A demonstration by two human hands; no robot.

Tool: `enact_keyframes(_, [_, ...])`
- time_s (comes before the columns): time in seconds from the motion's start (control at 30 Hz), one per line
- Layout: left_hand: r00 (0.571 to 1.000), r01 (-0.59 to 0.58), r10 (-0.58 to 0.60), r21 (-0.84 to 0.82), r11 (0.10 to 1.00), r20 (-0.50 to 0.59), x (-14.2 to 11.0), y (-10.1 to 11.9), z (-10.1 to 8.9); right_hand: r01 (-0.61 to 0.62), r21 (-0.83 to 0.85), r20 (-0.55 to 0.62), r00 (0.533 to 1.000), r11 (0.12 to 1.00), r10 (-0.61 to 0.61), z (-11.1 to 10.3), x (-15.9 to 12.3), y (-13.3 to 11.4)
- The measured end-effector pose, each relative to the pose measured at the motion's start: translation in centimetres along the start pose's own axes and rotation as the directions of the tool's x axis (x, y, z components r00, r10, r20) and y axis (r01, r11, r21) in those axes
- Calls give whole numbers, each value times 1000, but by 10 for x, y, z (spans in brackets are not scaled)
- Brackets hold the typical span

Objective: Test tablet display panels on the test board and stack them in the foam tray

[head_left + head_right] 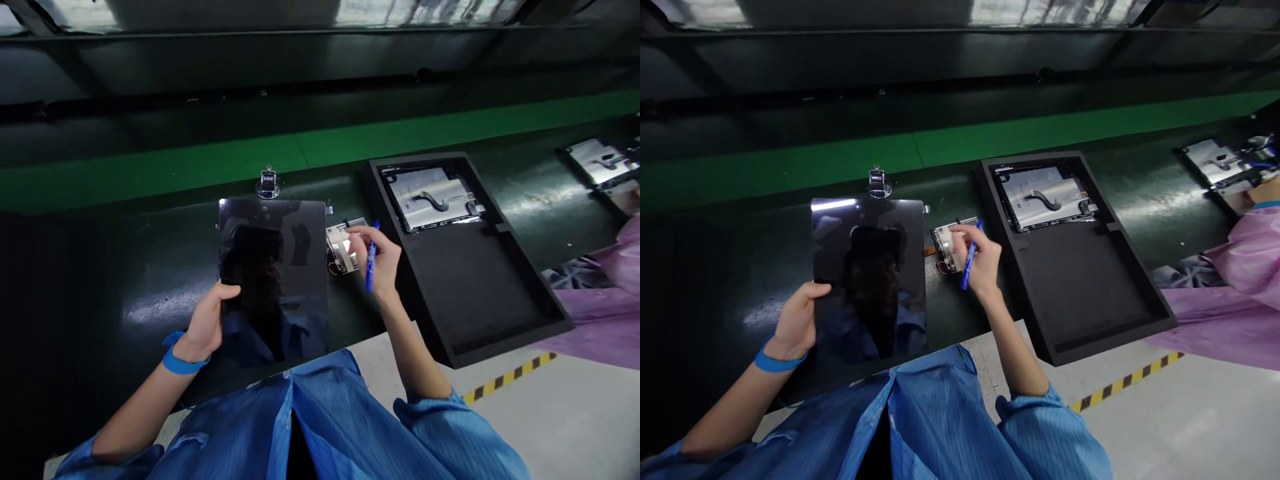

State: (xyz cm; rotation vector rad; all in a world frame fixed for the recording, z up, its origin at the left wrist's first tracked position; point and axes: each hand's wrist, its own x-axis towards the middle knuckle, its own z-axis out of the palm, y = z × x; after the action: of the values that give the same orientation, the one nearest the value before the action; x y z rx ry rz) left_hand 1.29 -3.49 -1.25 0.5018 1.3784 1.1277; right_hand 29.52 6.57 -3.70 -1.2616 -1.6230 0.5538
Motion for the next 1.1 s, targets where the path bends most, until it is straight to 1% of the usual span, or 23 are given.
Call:
enact_keyframes(0.03, [999,9,-8,12,1000,-38,-3,1,-2,-13,116,141,990,993,-3,2,-6,-17])
enact_keyframes(0.07, [997,-14,17,37,999,-76,-6,3,-4,-11,204,261,964,979,-43,3,-11,-32])
enact_keyframes(0.1, [991,-77,85,82,994,-99,-10,5,-8,-3,257,346,934,966,-89,5,-14,-46])
enact_keyframes(0.13, [977,-175,190,149,973,-95,-14,9,-13,24,298,392,909,954,-146,7,-17,-56])
enact_keyframes(0.17, [952,-287,303,222,932,-41,-18,15,-17,66,326,399,895,943,-201,9,-17,-63])
enact_keyframes(0.2, [911,-409,408,292,864,69,-23,22,-22,116,340,397,882,933,-254,10,-17,-66])
enact_keyframes(0.23, [846,-533,486,348,771,220,-26,29,-26,173,347,383,871,922,-308,12,-17,-67])
enact_keyframes(0.27, [762,-646,524,386,659,381,-29,36,-30,231,348,368,858,909,-359,14,-16,-66])
enact_keyframes(0.3, [674,-736,518,414,536,527,-30,43,-34,280,342,361,842,897,-401,15,-17,-64])
enact_keyframes(0.33, [594,-804,490,439,402,638,-29,47,-37,312,331,367,827,891,-425,16,-18,-61])
enact_keyframes(0.37, [534,-845,458,468,258,711,-27,49,-41,326,313,376,820,892,-431,16,-20,-58])
enact_keyframes(0.4, [498,-856,442,505,112,746,-23,48,-46,329,294,380,821,897,-426,14,-22,-56])
enact_keyframes(0.47, [458,-819,443,560,-127,771,-13,39,-55,309,267,381,836,913,-395,8,-27,-52])
enact_keyframes(0.53, [406,-782,458,560,-275,791,-1,27,-65,292,274,306,877,916,-371,-2,-30,-50])
enact_keyframes(0.6, [376,-771,441,539,-339,815,9,16,-72,295,310,164,920,904,-356,-10,-28,-48])
enact_keyframes(0.67, [369,-780,418,521,-347,830,17,9,-76,296,316,71,940,902,-333,-13,-24,-45])
enact_keyframes(0.7, [375,-784,404,518,-342,834,20,7,-77,288,303,81,942,908,-326,-12,-21,-44])
enact_keyframes(0.77, [400,-782,369,522,-340,839,23,6,-80,262,258,211,924,930,-319,-7,-15,-40])
enact_keyframes(0.83, [455,-759,316,548,-351,832,25,7,-82,243,224,389,866,944,-315,2,-8,-36])
enact_keyframes(0.93, [595,-673,278,657,-340,754,25,11,-86,187,278,536,783,942,-314,17,1,-31])
enact_keyframes(1.0, [672,-608,311,740,-287,673,22,16,-82,108,356,579,754,928,-310,25,8,-30])
enact_keyframes(1.07, [694,-598,379,784,-169,611,17,21,-67,26,418,613,730,908,-303,31,14,-31])
enact_keyframes(1.1, [699,-613,413,787,-76,584,14,24,-55,-4,440,625,719,898,-303,33,17,-33])
